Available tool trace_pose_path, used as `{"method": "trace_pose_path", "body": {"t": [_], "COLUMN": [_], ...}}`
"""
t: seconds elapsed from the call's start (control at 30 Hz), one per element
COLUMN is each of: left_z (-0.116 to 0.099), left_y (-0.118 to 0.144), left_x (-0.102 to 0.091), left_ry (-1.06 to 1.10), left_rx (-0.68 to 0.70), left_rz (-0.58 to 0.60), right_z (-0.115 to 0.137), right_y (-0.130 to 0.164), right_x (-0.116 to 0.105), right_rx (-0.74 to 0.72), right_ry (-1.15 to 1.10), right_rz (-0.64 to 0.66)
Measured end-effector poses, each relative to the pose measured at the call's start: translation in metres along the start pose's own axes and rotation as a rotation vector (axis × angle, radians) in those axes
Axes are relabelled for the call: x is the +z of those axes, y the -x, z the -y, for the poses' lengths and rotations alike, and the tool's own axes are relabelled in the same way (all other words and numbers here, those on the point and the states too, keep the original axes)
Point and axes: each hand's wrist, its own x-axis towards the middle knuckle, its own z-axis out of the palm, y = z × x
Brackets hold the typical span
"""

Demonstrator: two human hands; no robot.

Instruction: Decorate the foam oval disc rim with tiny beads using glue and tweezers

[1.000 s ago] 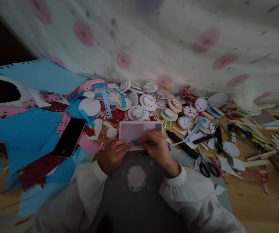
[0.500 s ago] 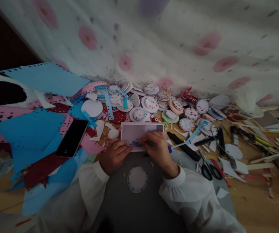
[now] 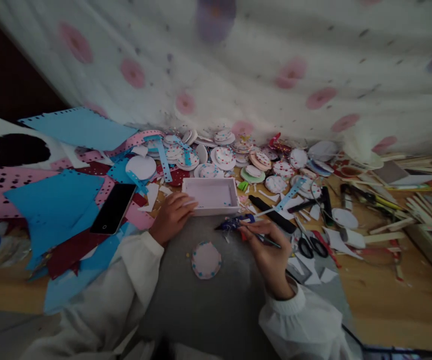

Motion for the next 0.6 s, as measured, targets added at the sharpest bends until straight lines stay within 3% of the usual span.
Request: {"method": "trace_pose_path", "body": {"t": [0.1,0.2,0.37,0.47,0.53,0.6], "left_z": [-0.018,-0.042,-0.060,-0.059,-0.058,-0.056], "left_y": [0.001,0.006,0.011,0.011,0.010,0.008], "left_x": [-0.006,0.000,0.023,0.030,0.029,0.026], "left_ry": [0.000,0.180,0.537,0.646,0.685,0.718], "left_rx": [-0.085,-0.209,-0.438,-0.476,-0.490,-0.529], "left_rz": [-0.100,-0.162,0.036,0.190,0.212,0.151], "right_z": [-0.006,-0.012,-0.015,-0.013,-0.013,-0.013], "right_y": [0.010,0.013,0.011,0.012,0.013,0.015], "right_x": [-0.001,0.003,0.012,0.013,0.012,0.009], "right_rx": [0.032,0.073,0.068,0.037,0.025,0.016], "right_ry": [-0.069,-0.132,-0.117,-0.105,-0.111,-0.104], "right_rz": [-0.033,-0.005,0.040,0.035,0.041,0.050]}}
